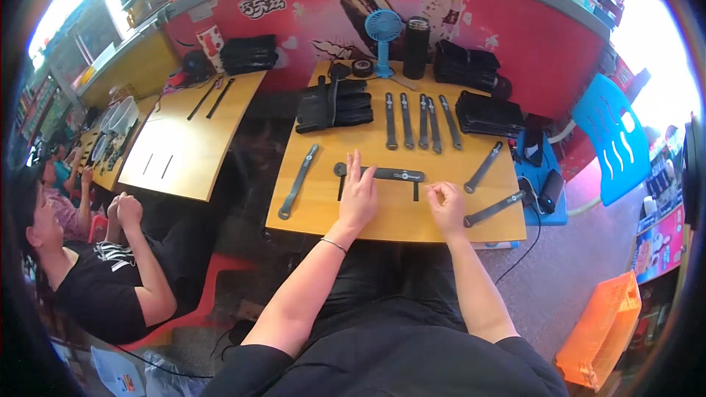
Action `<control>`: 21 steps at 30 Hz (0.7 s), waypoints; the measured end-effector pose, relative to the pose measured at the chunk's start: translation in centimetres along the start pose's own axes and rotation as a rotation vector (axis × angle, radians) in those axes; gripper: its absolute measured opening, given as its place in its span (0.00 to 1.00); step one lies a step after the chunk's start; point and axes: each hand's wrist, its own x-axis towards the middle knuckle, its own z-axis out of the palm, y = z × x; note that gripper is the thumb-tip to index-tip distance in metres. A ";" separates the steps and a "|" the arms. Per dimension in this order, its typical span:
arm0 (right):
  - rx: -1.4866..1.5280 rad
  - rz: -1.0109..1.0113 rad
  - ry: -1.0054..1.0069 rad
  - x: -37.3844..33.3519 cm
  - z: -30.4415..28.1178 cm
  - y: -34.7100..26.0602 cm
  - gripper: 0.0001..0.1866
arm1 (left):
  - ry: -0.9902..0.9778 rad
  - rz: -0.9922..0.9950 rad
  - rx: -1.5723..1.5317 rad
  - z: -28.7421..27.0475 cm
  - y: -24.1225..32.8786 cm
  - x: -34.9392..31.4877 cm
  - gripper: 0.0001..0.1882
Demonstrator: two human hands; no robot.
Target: The recorder is stacking and organizing black fabric straps on a workbench.
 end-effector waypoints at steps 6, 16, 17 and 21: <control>0.030 -0.006 0.025 -0.2 0.0 -0.4 0.08 | -0.060 -0.019 -0.020 -0.9 0.6 -0.4 0.21; 0.086 0.059 -0.013 0.0 -0.3 -0.9 0.06 | -0.079 -0.048 -0.033 -0.8 0.9 0.0 0.23; 0.087 0.072 -0.015 -0.3 -0.3 -1.0 0.05 | -0.090 -0.050 -0.010 -0.7 0.9 -0.2 0.23; 0.098 0.102 -0.002 0.1 -0.5 -1.7 0.05 | -0.080 -0.034 0.081 -0.8 0.7 -0.1 0.24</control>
